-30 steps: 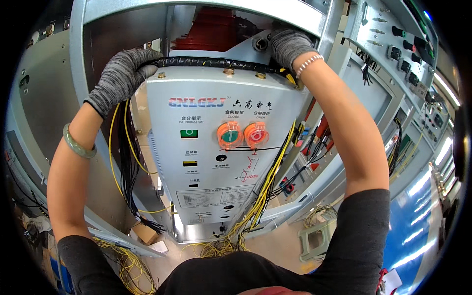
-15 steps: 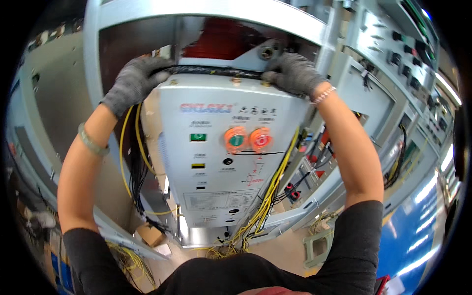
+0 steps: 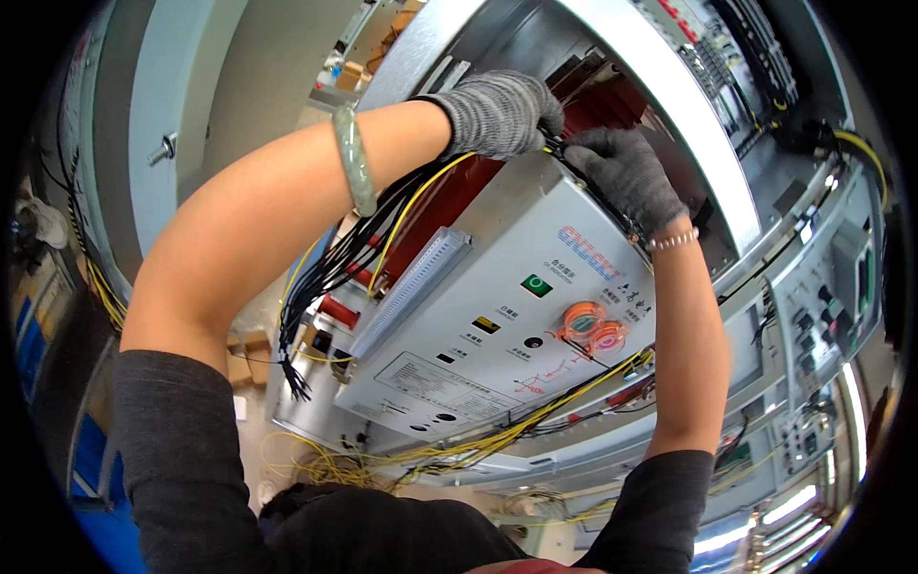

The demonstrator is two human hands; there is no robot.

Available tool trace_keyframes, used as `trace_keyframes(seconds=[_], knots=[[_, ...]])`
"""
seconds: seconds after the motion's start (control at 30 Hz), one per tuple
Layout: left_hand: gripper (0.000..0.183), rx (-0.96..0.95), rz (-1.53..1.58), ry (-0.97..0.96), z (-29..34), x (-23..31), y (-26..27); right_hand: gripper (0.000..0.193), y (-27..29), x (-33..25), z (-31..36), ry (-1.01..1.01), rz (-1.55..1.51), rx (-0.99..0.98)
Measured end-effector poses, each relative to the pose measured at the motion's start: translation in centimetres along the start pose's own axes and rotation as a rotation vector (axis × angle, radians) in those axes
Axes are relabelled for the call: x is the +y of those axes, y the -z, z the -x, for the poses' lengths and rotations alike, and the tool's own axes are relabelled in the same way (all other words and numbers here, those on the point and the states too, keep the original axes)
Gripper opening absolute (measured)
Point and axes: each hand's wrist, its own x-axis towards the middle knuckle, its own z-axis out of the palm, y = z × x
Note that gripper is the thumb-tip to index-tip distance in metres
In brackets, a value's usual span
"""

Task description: The person organizes and routes yellow and black cables inside an electrical control panel. They gather loose wires, align them along the top edge, and tuck them into a cable management channel while wearing gloves.

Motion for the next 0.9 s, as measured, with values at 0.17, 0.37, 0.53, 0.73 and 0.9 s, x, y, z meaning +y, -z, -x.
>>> trace_keyframes(seconds=[0.17, 0.37, 0.53, 0.73, 0.9], knots=[[0.029, 0.125, 0.232, -0.131, -0.1, -1.9, -2.4, 0.028, -2.2, 2.8, -0.2, 0.065, -0.284, 0.022], [0.031, 0.117, 0.342, -0.174, -0.3, -2.9, -3.1, 0.03, -2.0, 3.3, -0.1, 0.09, -0.352, 0.032], [0.032, 0.105, 0.451, -0.19, 0.3, -3.0, -3.3, 0.031, -1.5, 4.5, 0.2, 0.087, -0.493, -0.038], [0.029, 0.122, 0.559, -0.273, 0.6, -3.9, -3.4, 0.034, -1.4, 3.5, 0.7, 0.045, -0.632, -0.052], [0.031, 0.177, 0.526, -0.232, 1.5, -3.2, -3.9, 0.031, -1.4, 3.3, 1.2, 0.077, -0.654, -0.033]])
